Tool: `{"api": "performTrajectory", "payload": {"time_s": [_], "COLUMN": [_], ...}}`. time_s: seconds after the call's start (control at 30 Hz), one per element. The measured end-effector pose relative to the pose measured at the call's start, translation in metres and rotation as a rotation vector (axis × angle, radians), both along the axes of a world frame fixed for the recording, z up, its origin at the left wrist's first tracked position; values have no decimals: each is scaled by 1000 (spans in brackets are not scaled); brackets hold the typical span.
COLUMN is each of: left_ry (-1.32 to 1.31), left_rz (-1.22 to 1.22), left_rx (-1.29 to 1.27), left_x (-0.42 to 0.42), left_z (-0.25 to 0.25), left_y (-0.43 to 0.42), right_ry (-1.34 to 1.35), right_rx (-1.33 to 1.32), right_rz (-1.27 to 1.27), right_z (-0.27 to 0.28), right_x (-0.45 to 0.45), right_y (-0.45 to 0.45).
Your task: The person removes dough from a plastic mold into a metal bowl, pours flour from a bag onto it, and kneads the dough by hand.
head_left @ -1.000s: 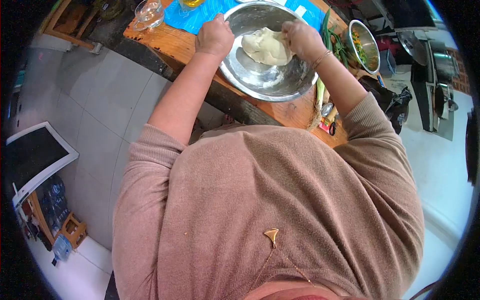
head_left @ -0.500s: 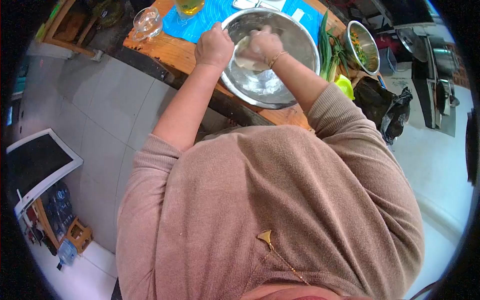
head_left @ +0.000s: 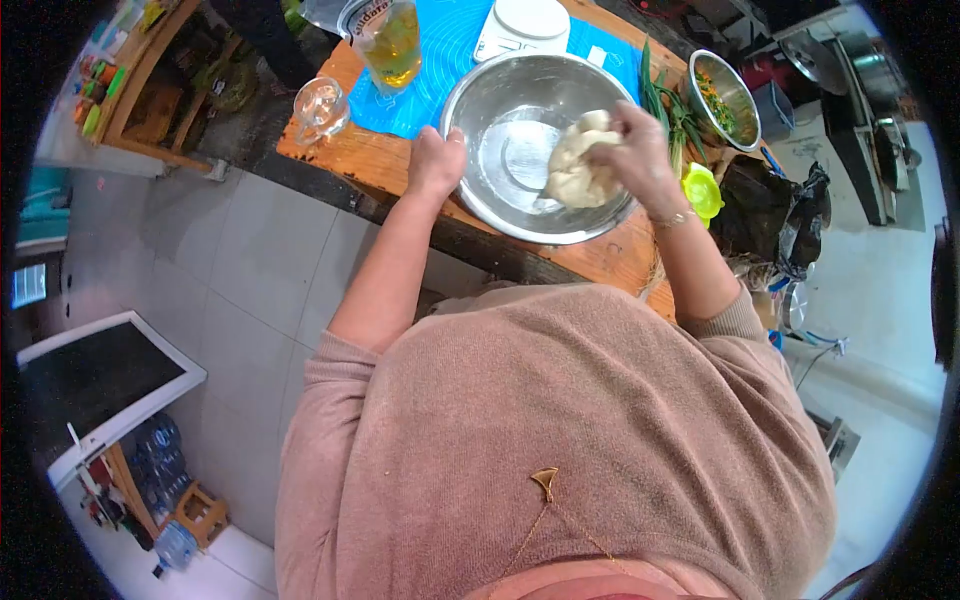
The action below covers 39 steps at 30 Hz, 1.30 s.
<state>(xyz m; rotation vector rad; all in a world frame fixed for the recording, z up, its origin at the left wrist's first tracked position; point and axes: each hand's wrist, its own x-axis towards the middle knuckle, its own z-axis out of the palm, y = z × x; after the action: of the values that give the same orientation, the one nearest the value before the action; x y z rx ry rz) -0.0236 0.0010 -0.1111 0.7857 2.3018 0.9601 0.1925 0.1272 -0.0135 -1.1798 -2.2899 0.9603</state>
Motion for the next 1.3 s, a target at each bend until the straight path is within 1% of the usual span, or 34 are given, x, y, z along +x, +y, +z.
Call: {"api": "performTrajectory", "payload": {"time_s": [0.07,0.1,0.13,0.2,0.23,0.27,0.3,0.33,0.4,0.43,0.47,0.5,0.53,0.57,0.6,0.67,0.73,0.77,0.83,0.9,1.0,1.03,1.07,1.13,1.17,1.23,1.3], "left_ry": [-582,-875,-902,-954,-993,-1032,-1070,-1058,-1023,-1011,-931,-849,-765,-758,-713,-592,-514,-482,-410,-362,-300,-289,-381,-566,-754,-881,-909], "left_rz": [20,28,-43,-186,-223,-258,-291,-456,-782,-888,-875,-866,-856,-770,-728,-629,-635,-645,-646,-673,-680,-595,-577,-533,-495,-479,-427], "left_rx": [110,154,138,104,69,32,-4,-79,-229,-295,-303,-305,-296,-206,-135,3,69,92,39,-49,-99,-95,-79,-52,-15,54,-17], "left_x": [-2,-2,-2,-4,-4,-3,-4,-6,-11,-13,-19,-28,-37,-48,-61,-73,-82,-81,-72,-64,-43,-40,-41,-41,-39,-32,-13], "left_z": [24,34,38,45,45,43,40,39,36,35,37,44,49,41,36,48,52,52,54,47,55,40,23,23,19,15,44], "left_y": [-7,-13,-20,-33,-42,-51,-60,-69,-83,-85,-85,-82,-75,-68,-58,-39,-15,-6,16,41,49,58,61,58,47,7,-40], "right_ry": [299,326,318,458,546,632,637,669,529,415,295,147,54,-131,-447,-423,-526,-510,-481,-385,-303,-276,-248,-214,-213,-242,-266], "right_rx": [-69,-25,71,123,194,266,400,471,658,773,884,1004,975,737,491,366,88,53,2,48,147,196,246,230,222,173,148], "right_rz": [-59,-63,-84,-122,-125,-127,-136,-173,-225,-251,-277,-286,-270,-328,-280,-156,-159,-151,-135,-200,-318,-344,-370,-374,-362,-348,-346], "right_z": [27,30,43,69,81,91,98,108,112,108,100,78,45,18,-16,-66,-37,-31,-20,-34,-45,-57,-67,-60,-57,-59,-58], "right_x": [5,9,9,1,-4,-9,-10,-14,-17,-23,-29,-32,-35,-43,-44,-34,-45,-43,-36,-28,-25,-23,-20,-13,-6,8,13], "right_y": [-15,-15,-21,-38,-46,-53,-57,-67,-82,-88,-94,-92,-87,-93,-93,-87,-78,-79,-76,-82,-105,-110,-114,-123,-125,-124,-121]}}
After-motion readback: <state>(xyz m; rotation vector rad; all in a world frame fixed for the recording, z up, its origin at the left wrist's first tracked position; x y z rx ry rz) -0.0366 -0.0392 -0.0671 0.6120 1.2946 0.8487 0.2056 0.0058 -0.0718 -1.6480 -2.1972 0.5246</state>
